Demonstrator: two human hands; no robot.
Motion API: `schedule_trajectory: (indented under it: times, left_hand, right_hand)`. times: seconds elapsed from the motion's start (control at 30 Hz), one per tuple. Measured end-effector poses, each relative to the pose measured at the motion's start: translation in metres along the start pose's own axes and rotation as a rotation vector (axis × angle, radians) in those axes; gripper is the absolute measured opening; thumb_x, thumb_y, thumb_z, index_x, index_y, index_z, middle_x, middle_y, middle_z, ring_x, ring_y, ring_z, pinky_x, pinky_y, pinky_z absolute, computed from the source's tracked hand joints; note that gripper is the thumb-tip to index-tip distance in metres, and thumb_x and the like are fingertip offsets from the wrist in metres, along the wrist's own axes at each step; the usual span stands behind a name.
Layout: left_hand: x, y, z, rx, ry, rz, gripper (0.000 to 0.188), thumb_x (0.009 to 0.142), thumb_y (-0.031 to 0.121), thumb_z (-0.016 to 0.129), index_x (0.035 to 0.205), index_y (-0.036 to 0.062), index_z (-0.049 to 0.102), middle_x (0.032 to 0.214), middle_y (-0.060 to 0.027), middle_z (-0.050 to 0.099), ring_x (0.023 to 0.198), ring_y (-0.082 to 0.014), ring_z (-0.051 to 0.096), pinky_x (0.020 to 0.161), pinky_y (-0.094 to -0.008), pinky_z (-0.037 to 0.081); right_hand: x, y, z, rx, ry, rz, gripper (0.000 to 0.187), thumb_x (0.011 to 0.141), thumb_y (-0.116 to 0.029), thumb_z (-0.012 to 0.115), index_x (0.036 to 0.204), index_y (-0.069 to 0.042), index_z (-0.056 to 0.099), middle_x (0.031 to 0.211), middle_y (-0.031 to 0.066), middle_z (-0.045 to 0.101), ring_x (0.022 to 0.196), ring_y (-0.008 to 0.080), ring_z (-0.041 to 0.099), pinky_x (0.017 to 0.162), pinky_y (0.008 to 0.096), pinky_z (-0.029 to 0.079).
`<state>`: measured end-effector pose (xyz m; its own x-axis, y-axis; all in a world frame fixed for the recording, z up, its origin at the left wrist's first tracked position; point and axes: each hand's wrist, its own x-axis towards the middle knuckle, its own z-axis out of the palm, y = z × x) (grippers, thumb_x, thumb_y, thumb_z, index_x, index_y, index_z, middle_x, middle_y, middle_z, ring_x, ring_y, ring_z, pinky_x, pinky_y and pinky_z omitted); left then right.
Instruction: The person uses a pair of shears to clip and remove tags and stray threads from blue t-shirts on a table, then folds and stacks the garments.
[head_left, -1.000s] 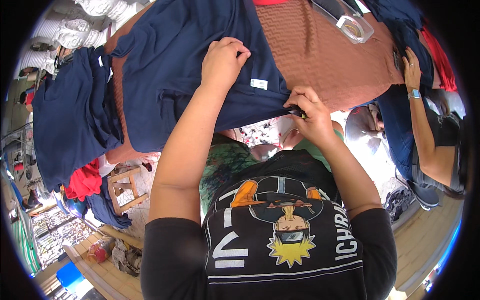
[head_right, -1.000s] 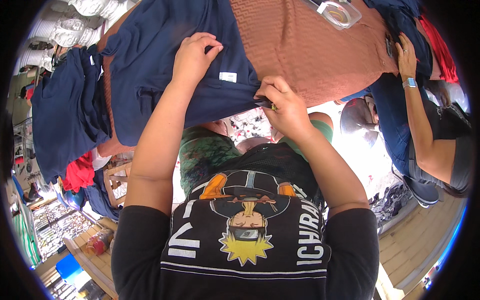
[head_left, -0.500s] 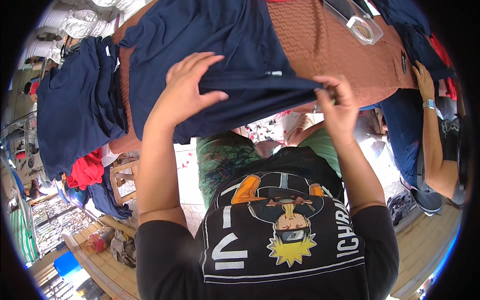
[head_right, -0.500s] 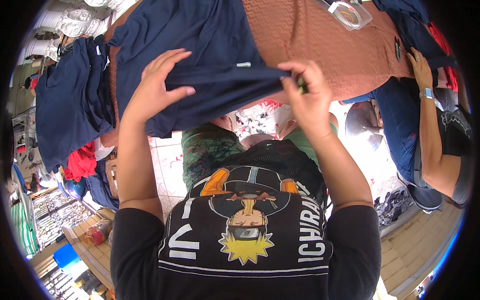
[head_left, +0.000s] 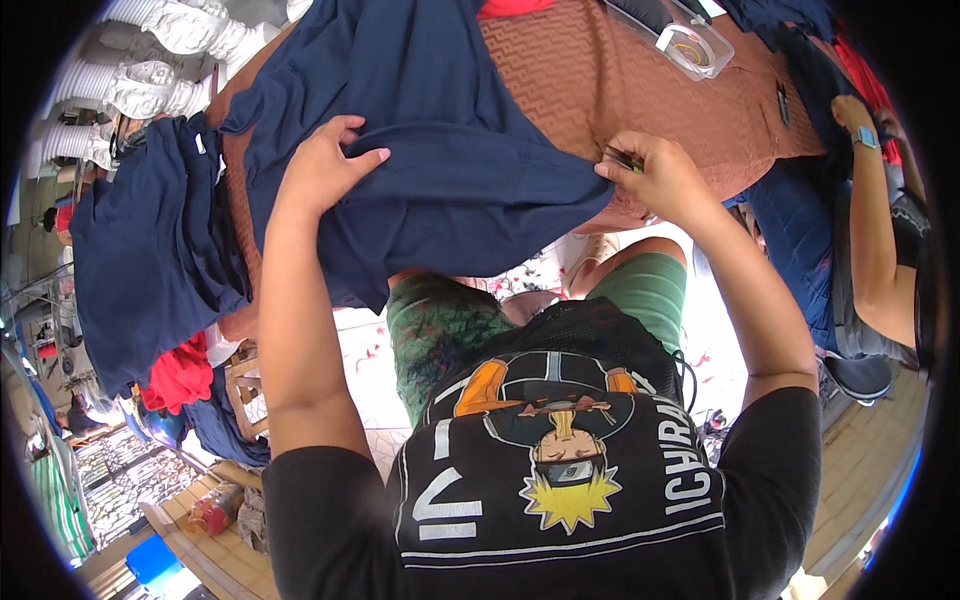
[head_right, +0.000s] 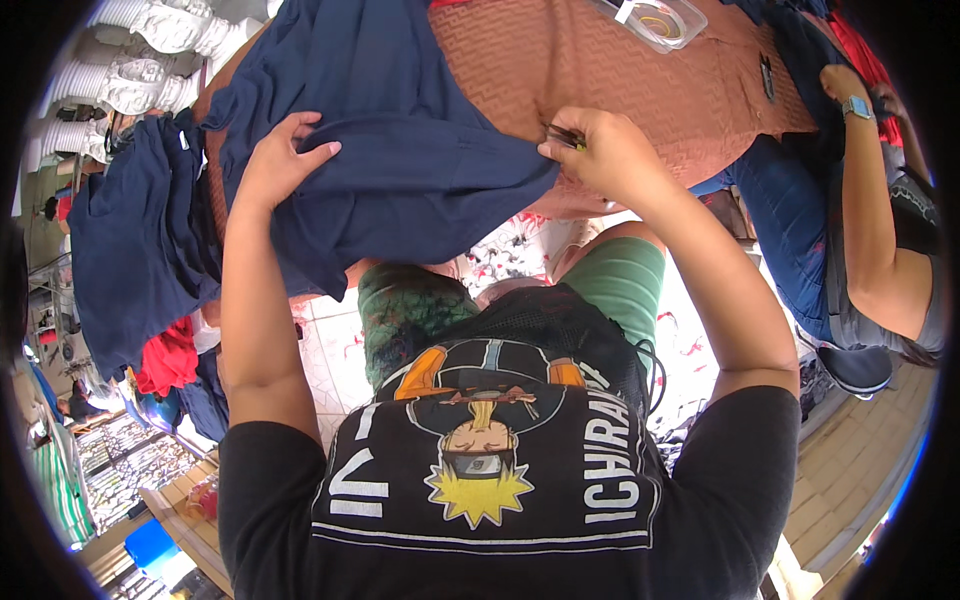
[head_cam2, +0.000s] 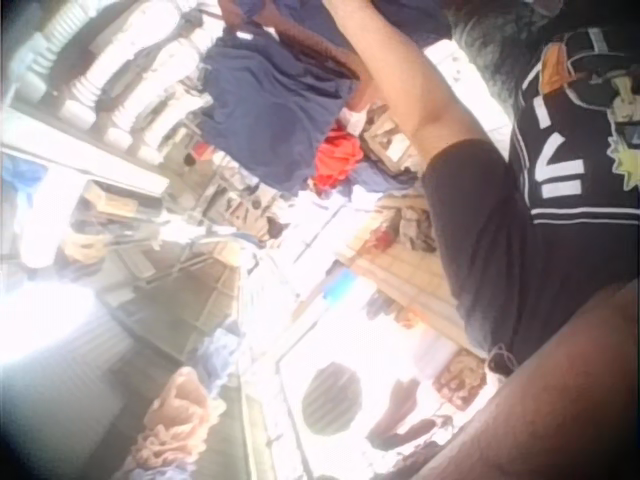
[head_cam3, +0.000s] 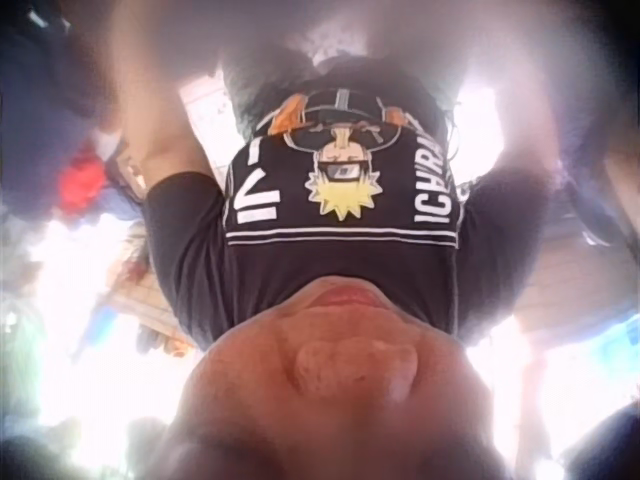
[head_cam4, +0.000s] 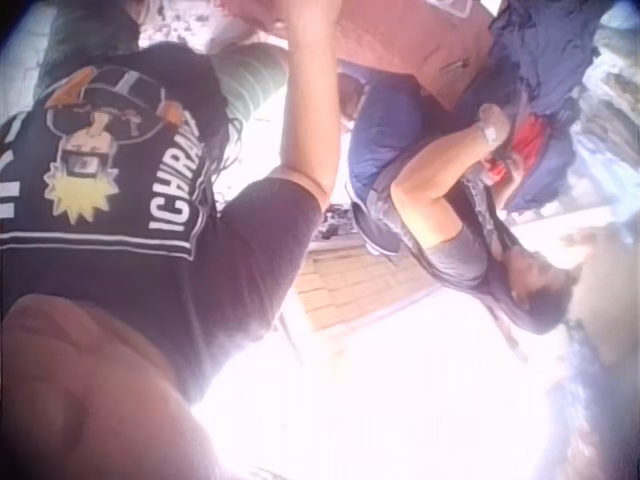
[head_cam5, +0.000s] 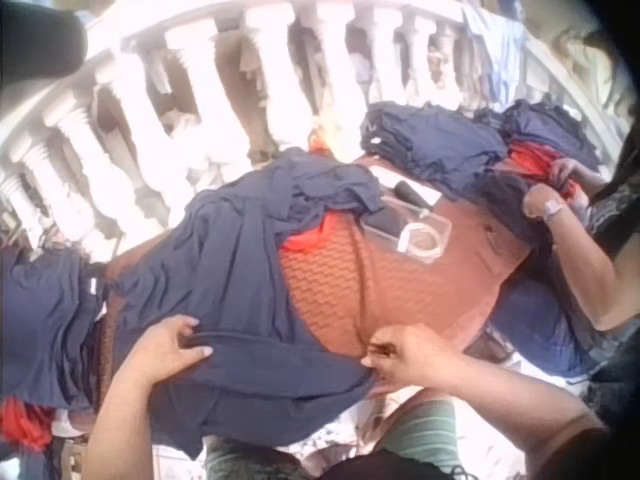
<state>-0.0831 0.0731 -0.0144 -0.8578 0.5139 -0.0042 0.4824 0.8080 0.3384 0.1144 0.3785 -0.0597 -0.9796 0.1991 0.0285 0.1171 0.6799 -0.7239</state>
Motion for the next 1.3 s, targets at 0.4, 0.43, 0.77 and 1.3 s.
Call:
schedule_trajectory:
  times: [0.4,0.43,0.77,1.3]
  left_hand:
    - [-0.034,0.112,0.098,-0.293,0.201,0.458,0.029,0.075,0.017,0.077,0.101,0.0075,0.072,0.110,-0.0025,0.066,0.098,-0.0233,0.062,0.085,-0.0333,0.050]
    - [-0.035,0.112,0.102,-0.285,0.220,0.456,0.028,0.074,0.017,0.077,0.100,0.0076,0.072,0.109,-0.0021,0.066,0.096,-0.0227,0.062,0.084,-0.0334,0.050]
    - [-0.032,0.105,0.114,-0.421,0.291,0.395,0.013,0.079,0.011,0.073,0.092,0.0072,0.073,0.107,-0.0044,0.069,0.084,-0.0185,0.064,0.079,-0.0294,0.051]
    - [-0.028,0.092,0.089,-0.475,0.091,0.423,0.019,0.081,0.009,0.073,0.099,0.0055,0.072,0.104,-0.0051,0.068,0.094,-0.0167,0.065,0.082,-0.0283,0.051]
  right_hand:
    - [-0.022,-0.023,0.046,0.487,0.161,0.055,0.023,0.089,-0.006,0.062,0.112,-0.001,0.062,0.100,0.0151,0.070,0.094,0.0213,0.068,0.083,0.0317,0.051]
    - [-0.022,-0.019,0.048,0.515,0.157,0.068,0.023,0.090,-0.006,0.061,0.112,-0.001,0.062,0.099,0.0150,0.070,0.095,0.0215,0.068,0.083,0.0317,0.051]
    - [-0.022,-0.013,0.048,0.510,0.153,0.055,0.021,0.090,-0.005,0.060,0.110,0.000,0.063,0.100,0.0143,0.071,0.095,0.0209,0.068,0.084,0.0316,0.050]
    - [-0.023,-0.010,0.053,0.631,0.151,0.096,0.023,0.089,-0.008,0.065,0.111,0.000,0.062,0.101,0.0133,0.070,0.095,0.0179,0.066,0.084,0.0308,0.049]
